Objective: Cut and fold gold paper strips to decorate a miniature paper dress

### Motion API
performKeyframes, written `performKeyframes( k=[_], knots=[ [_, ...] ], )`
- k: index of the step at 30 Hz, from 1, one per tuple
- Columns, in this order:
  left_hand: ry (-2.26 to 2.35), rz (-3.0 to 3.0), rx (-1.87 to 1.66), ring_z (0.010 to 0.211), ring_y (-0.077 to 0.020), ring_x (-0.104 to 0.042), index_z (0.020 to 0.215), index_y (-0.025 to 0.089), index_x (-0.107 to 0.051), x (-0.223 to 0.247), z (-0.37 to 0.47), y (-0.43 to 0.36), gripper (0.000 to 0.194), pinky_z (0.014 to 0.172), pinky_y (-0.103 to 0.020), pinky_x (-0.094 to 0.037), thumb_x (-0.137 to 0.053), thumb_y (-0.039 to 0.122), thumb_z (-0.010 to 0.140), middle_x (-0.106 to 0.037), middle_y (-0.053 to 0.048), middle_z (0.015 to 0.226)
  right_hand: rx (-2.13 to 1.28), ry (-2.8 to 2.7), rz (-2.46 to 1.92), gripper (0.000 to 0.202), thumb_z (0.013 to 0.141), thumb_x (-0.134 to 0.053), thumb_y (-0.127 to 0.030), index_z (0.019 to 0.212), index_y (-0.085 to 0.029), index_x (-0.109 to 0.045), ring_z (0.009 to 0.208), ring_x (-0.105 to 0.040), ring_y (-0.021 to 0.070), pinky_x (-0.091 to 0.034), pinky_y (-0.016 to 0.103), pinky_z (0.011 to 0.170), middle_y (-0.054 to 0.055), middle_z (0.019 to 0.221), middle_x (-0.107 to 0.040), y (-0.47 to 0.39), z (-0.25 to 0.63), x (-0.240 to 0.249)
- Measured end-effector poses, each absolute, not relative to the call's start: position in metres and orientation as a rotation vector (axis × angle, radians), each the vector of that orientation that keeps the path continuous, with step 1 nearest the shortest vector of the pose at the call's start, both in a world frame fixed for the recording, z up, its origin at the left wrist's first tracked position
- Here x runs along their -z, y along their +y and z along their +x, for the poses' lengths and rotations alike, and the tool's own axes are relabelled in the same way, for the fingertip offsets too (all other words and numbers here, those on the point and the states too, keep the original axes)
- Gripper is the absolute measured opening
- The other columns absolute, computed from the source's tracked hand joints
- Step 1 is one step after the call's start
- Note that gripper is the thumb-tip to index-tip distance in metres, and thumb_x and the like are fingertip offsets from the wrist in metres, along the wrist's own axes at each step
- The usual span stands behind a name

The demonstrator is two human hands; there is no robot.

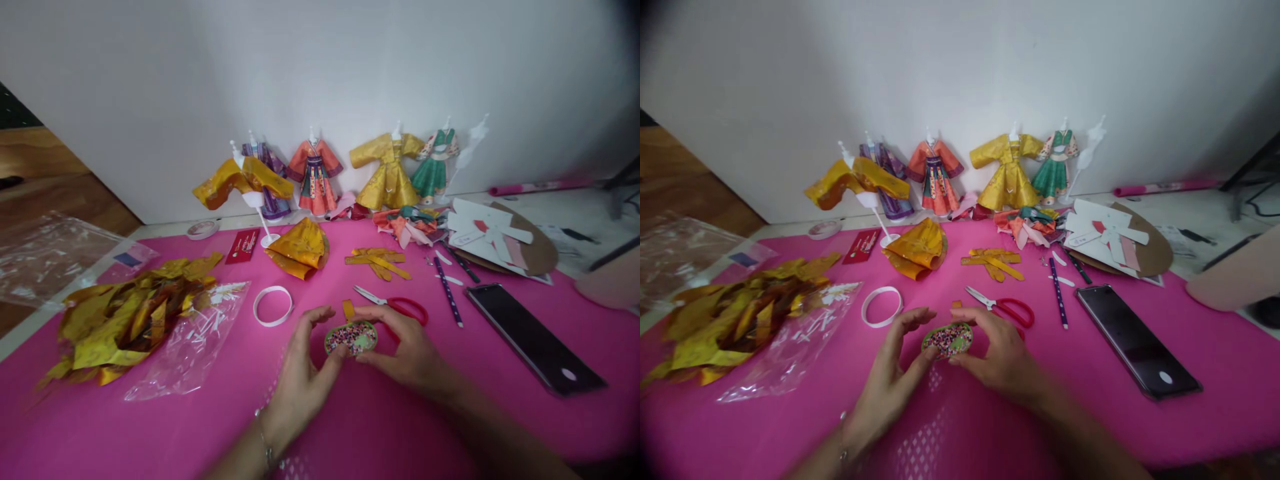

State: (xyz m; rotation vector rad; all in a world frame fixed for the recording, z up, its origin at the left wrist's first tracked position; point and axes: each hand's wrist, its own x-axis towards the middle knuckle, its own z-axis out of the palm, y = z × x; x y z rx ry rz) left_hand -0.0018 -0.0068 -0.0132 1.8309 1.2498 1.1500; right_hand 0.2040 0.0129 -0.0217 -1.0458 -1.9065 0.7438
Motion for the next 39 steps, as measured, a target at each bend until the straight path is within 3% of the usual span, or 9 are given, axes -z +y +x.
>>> performKeyframes(
  k=[9,19,29,39],
  knots=[
    [1.157,1.883,-1.077,0.115,-0.0253,-0.059,0.131,0.024,-0.043,0.018,0.002,-0.005,0.054,0.098,-0.048,-0.05,-0.059,0.011,0.081,-0.058,-0.009,0.124,-0.72,-1.904,-1.02,0.059,0.081,-0.078,-0.028,0.133,-0.027,-0.051,0.116,-0.064,0.0263,-0.052,0.047,0.098,0.007,0.126,-0.068,0.014,0.204,0.023],
    [1.221,1.829,-1.078,0.108,-0.0239,-0.066,0.128,0.024,-0.047,0.022,0.003,-0.006,0.046,0.095,-0.046,-0.054,-0.065,0.016,0.085,-0.066,-0.008,0.117,-0.793,-1.896,-0.99,0.057,0.084,-0.073,-0.024,0.136,-0.027,-0.05,0.123,-0.06,0.0281,-0.05,0.05,0.103,0.01,0.133,-0.064,0.013,0.204,0.018],
    [1.263,1.828,-1.178,0.099,-0.0204,-0.067,0.123,0.022,-0.048,0.016,0.005,-0.005,0.043,0.087,-0.039,-0.056,-0.064,0.016,0.084,-0.068,-0.005,0.108,-0.861,-1.655,-0.943,0.046,0.083,-0.071,-0.02,0.125,-0.024,-0.053,0.104,-0.07,0.0234,-0.06,0.042,0.09,0.01,0.117,-0.07,0.013,0.201,0.024],
    [1.298,1.96,-1.224,0.092,-0.0198,-0.066,0.125,0.023,-0.048,0.017,0.005,-0.008,0.046,0.082,-0.037,-0.056,-0.065,0.016,0.083,-0.066,-0.004,0.102,-0.783,-1.753,-0.936,0.049,0.086,-0.066,-0.015,0.132,-0.026,-0.052,0.119,-0.064,0.0245,-0.054,0.045,0.1,0.01,0.13,-0.066,0.009,0.205,0.013]
  ],
)
